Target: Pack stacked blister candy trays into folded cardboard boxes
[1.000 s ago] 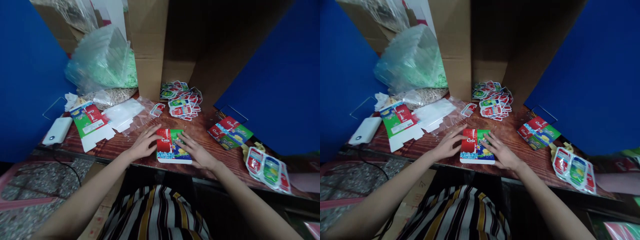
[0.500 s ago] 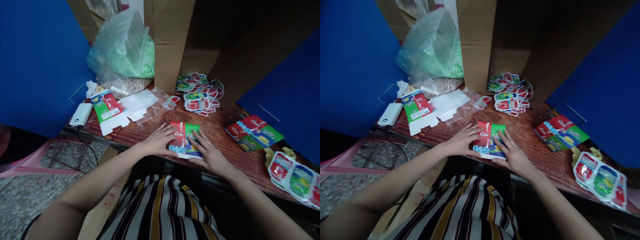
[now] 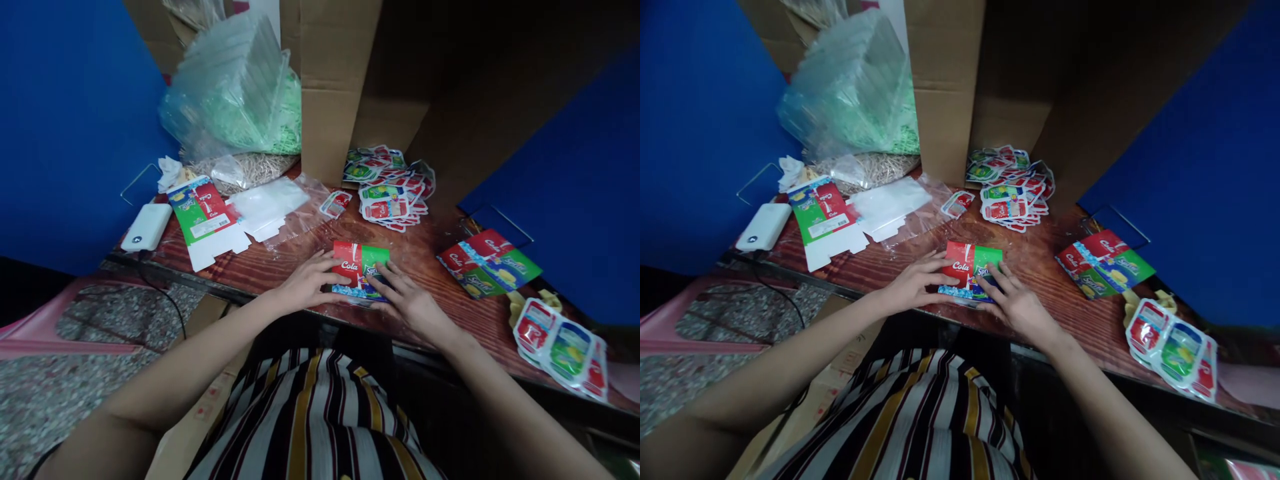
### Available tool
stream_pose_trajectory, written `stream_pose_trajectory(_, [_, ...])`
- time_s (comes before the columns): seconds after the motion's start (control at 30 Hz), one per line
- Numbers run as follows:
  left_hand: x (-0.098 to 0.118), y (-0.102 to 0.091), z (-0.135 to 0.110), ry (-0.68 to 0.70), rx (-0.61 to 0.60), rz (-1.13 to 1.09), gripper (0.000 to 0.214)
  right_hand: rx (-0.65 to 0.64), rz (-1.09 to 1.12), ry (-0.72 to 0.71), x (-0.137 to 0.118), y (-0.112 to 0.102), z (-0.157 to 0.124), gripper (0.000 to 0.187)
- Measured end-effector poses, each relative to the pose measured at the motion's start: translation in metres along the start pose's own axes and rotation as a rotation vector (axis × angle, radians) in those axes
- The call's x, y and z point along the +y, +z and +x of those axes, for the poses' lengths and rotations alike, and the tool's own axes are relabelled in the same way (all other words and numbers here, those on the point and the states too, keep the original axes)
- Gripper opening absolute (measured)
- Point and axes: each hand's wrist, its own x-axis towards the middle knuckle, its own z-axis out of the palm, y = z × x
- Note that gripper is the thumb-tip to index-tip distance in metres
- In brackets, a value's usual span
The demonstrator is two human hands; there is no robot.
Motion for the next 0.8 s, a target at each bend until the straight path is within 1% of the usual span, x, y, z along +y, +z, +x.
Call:
stream_pose_trajectory(0.2, [-0.008, 0.003, -0.011, 0.016, -0.029, 0.006, 0.036, -0.039, -0.017, -0.043, -0.004, -0.001, -0.008, 0.056])
stream_pose_trajectory(0.3, [-0.011, 0.007, -0.016, 0.038, -0.061, 0.056, 0.039, -0.014, -0.040, -0.061, -0.004, 0.004, -0.013, 0.056])
stream_pose_trajectory(0.4, [-0.017, 0.012, -0.019, 0.090, -0.080, 0.150, 0.042, 0.015, -0.050, -0.085, -0.003, 0.011, -0.015, 0.058])
stream_pose_trajectory(0.53, [-0.025, 0.019, -0.023, 0.156, -0.036, 0.232, 0.041, 0.046, -0.030, -0.063, -0.004, 0.017, -0.017, 0.054])
stream_pose_trajectory(0.6, [-0.027, 0.024, -0.025, 0.184, 0.009, 0.238, 0.039, 0.069, 0.040, -0.028, -0.006, 0.018, -0.018, 0.048])
stream_pose_trajectory(0.67, [-0.024, 0.031, -0.026, 0.183, 0.086, 0.193, 0.039, 0.101, 0.207, 0.042, -0.010, 0.020, -0.020, 0.043])
stream_pose_trajectory(0.7, [-0.022, 0.036, -0.028, 0.161, 0.141, 0.150, 0.039, 0.148, 0.326, 0.114, -0.013, 0.022, -0.019, 0.044])
stream_pose_trajectory(0.73, [-0.020, 0.041, -0.029, 0.118, 0.200, 0.100, 0.038, 0.219, 0.453, 0.217, -0.016, 0.025, -0.018, 0.047])
stream_pose_trajectory(0.8, [-0.016, 0.053, -0.033, 0.020, 0.307, 0.003, 0.035, 0.399, 0.700, 0.488, -0.023, 0.034, -0.013, 0.053])
